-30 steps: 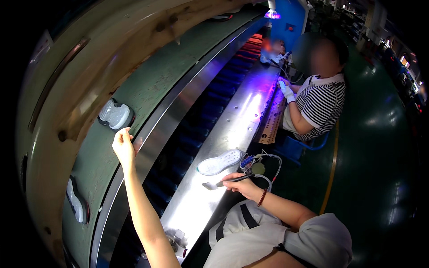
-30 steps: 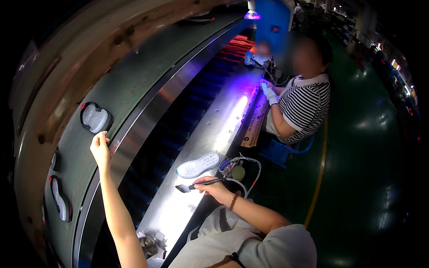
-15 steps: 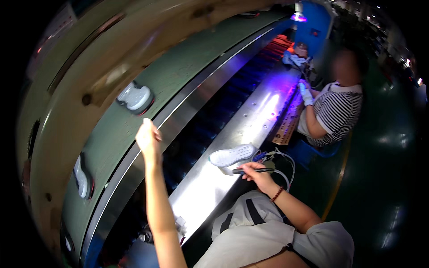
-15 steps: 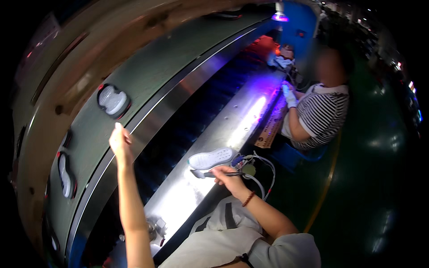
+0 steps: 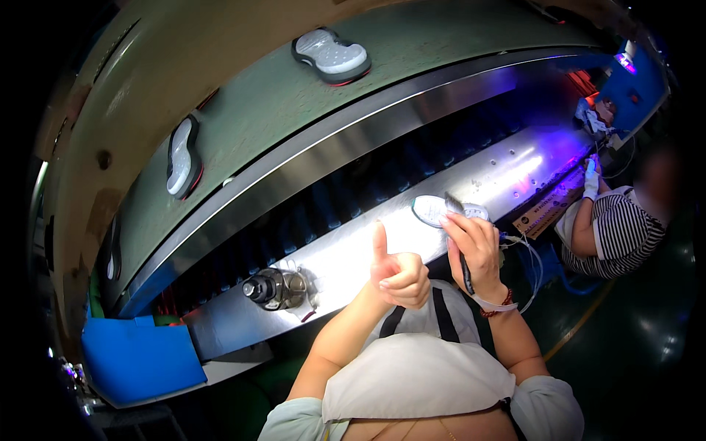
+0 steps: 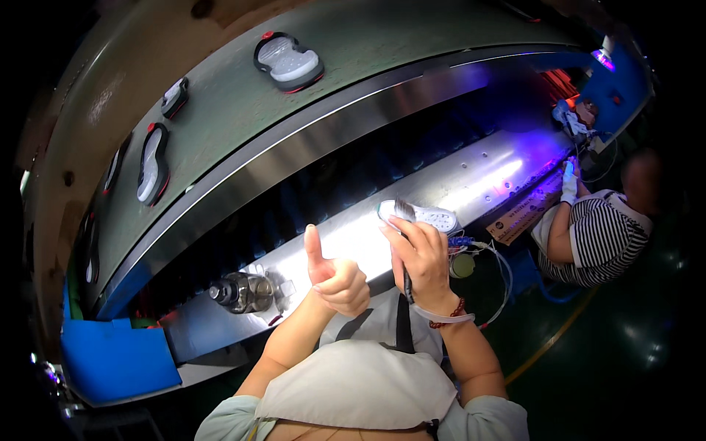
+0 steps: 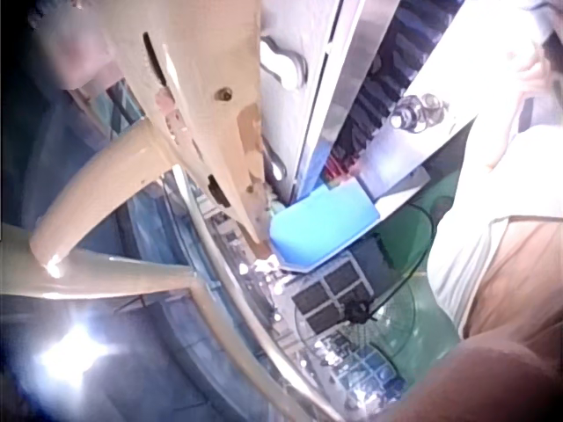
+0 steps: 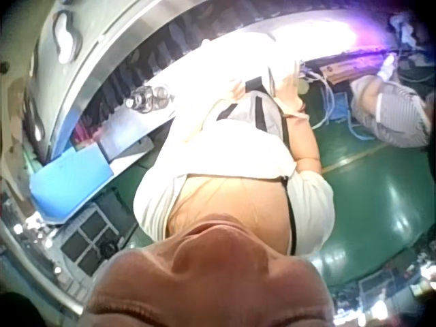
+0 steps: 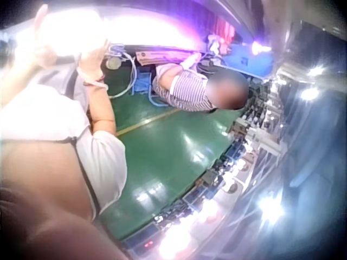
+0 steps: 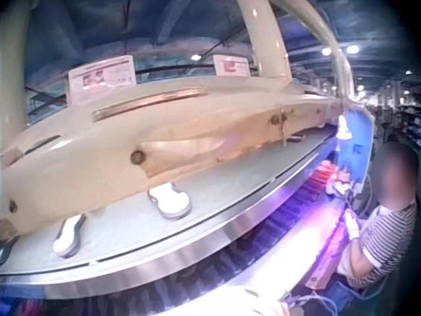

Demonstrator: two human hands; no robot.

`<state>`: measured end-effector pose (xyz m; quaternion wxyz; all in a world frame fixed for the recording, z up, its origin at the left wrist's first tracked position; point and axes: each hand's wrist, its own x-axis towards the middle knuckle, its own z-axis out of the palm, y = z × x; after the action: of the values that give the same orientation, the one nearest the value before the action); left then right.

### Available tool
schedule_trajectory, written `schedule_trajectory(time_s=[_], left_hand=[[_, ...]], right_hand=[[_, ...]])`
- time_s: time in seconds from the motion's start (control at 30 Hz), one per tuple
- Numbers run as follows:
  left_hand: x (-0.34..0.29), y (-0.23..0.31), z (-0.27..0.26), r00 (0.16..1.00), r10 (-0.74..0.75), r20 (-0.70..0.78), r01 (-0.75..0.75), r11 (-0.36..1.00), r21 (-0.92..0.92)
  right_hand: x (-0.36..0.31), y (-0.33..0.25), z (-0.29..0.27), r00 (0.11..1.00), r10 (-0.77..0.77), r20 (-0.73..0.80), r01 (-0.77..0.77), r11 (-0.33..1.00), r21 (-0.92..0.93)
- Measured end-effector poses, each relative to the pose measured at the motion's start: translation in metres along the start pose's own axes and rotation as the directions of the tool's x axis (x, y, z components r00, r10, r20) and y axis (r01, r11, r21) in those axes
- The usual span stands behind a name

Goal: The person applies glue to the soles of several slippers using a brush. They pick up each slipper from a conveyor belt, apply glue to the sole, and place it back on the belt. The process is repeated for multiple slippers.

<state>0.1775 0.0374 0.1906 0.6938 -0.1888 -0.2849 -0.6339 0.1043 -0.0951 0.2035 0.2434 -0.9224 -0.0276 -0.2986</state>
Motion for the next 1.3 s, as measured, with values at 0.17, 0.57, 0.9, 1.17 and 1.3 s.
schedule_trajectory(time_s=[0.17,0.57,0.9,1.17,1.3], left_hand=[[0.001,-0.009,0.003,0.996,-0.011,0.089,0.014,1.000,-0.027],[-0.002,-0.021,0.003,0.982,-0.021,0.186,0.046,0.991,-0.129],[-0.010,-0.025,-0.001,0.993,-0.088,0.082,0.098,0.987,-0.128],[-0.019,-0.025,-0.003,0.989,-0.138,-0.045,0.131,0.982,-0.134],[-0.019,-0.025,-0.003,0.989,-0.135,-0.059,0.121,0.973,-0.196]], right_hand=[[0.011,-0.019,-0.001,0.982,-0.187,-0.020,0.185,0.980,-0.074],[0.015,-0.025,0.003,0.964,-0.264,0.018,0.265,0.964,-0.016],[0.029,-0.018,-0.002,0.980,-0.198,0.018,0.195,0.975,0.106],[0.033,-0.015,-0.002,0.974,-0.212,0.084,0.195,0.965,0.177],[0.035,-0.014,-0.003,0.965,-0.227,0.130,0.203,0.963,0.177]])
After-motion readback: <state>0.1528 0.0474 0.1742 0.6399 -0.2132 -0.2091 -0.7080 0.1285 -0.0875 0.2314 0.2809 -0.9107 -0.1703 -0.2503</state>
